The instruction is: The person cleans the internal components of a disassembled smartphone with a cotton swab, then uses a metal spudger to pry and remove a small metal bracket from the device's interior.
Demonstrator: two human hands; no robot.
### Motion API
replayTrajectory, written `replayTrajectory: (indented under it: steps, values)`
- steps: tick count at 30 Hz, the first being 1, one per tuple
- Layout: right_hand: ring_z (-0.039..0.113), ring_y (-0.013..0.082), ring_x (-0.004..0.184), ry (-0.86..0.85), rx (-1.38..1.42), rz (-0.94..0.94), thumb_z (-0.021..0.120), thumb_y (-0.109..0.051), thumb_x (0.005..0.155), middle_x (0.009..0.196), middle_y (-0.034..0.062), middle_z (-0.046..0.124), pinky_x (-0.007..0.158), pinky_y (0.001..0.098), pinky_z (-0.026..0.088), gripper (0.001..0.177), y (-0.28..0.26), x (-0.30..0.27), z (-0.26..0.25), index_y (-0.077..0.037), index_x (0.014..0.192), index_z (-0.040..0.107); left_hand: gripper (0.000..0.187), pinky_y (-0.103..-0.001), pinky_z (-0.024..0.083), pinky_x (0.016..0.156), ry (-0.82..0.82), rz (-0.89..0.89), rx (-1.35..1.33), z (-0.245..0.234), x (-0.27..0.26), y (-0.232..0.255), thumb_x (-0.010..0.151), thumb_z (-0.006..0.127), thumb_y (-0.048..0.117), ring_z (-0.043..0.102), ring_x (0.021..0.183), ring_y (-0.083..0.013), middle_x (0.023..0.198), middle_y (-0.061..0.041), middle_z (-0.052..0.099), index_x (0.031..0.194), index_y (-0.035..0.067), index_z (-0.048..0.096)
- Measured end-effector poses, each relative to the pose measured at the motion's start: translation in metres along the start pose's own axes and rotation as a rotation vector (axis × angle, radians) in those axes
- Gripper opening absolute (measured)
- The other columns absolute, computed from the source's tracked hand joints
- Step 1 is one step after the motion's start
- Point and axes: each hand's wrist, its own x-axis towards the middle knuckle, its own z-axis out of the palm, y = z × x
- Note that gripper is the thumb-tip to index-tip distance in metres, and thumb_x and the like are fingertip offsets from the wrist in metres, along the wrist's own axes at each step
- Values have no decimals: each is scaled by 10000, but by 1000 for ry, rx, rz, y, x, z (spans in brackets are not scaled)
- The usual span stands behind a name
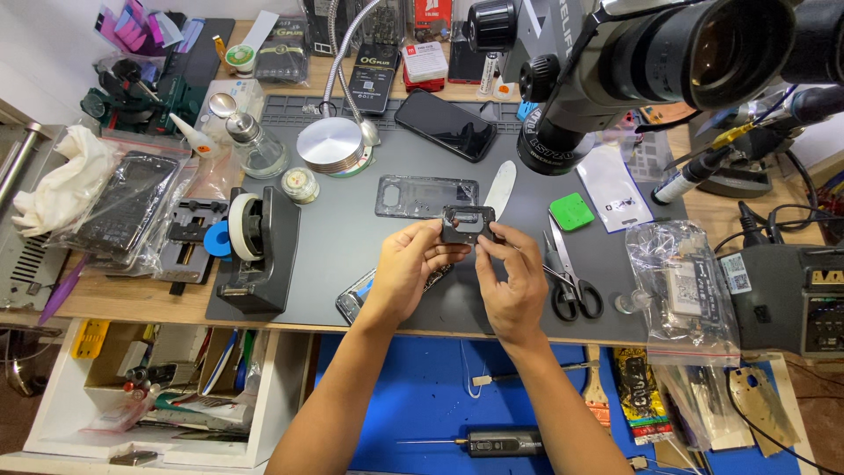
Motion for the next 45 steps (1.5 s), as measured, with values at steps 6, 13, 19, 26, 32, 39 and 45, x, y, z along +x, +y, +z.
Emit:
replayTrajectory:
  steps: [6,13,19,26,32,39,45]
  values:
    - [756,259,980,-21,-6,41,804,18,906,1131,93,734,790,318,659,136,0,1,0,-56,1019,785,271,-449,679,845,9,-84,-3,1,5,12,954,623,58,796,859,-337,950,-291,762,1133,-125,710]
    - [748,247,947,-10,65,219,765,11,966,1066,85,730,778,305,649,100,2,5,-3,-37,1054,756,339,-423,671,854,11,-119,-7,-2,5,21,961,598,84,794,893,-321,1018,-300,762,1182,-159,684]
    - [735,237,868,-5,107,344,760,-21,998,1019,114,722,747,317,641,70,1,4,-3,1,1051,720,334,-377,684,788,56,-55,131,-6,15,20,957,711,155,806,825,-293,960,-268,780,1138,-126,724]
    - [739,215,738,6,188,454,742,-24,1014,867,136,723,702,315,629,68,12,-4,0,28,1051,719,157,-261,594,621,209,343,859,-56,58,30,917,823,218,700,669,-117,776,-76,768,993,82,803]
    - [727,187,632,-41,240,506,727,-38,1026,776,132,718,623,300,615,84,10,5,1,23,1082,739,285,-413,567,674,409,551,1347,-110,59,46,1018,726,329,721,724,-306,740,-101,713,827,120,762]
    - [746,166,632,-329,260,636,663,-117,1055,769,110,756,648,284,609,158,24,29,20,-32,1151,755,250,-414,562,704,356,449,1349,-118,9,61,1020,696,357,716,741,-281,742,-73,691,878,163,764]
    - [744,275,679,-344,26,358,632,-56,1077,886,200,746,640,386,595,201,21,50,25,19,1242,719,707,-474,502,938,12,256,1554,-73,-56,79,818,845,502,632,1088,-362,1128,-170,679,1320,36,671]
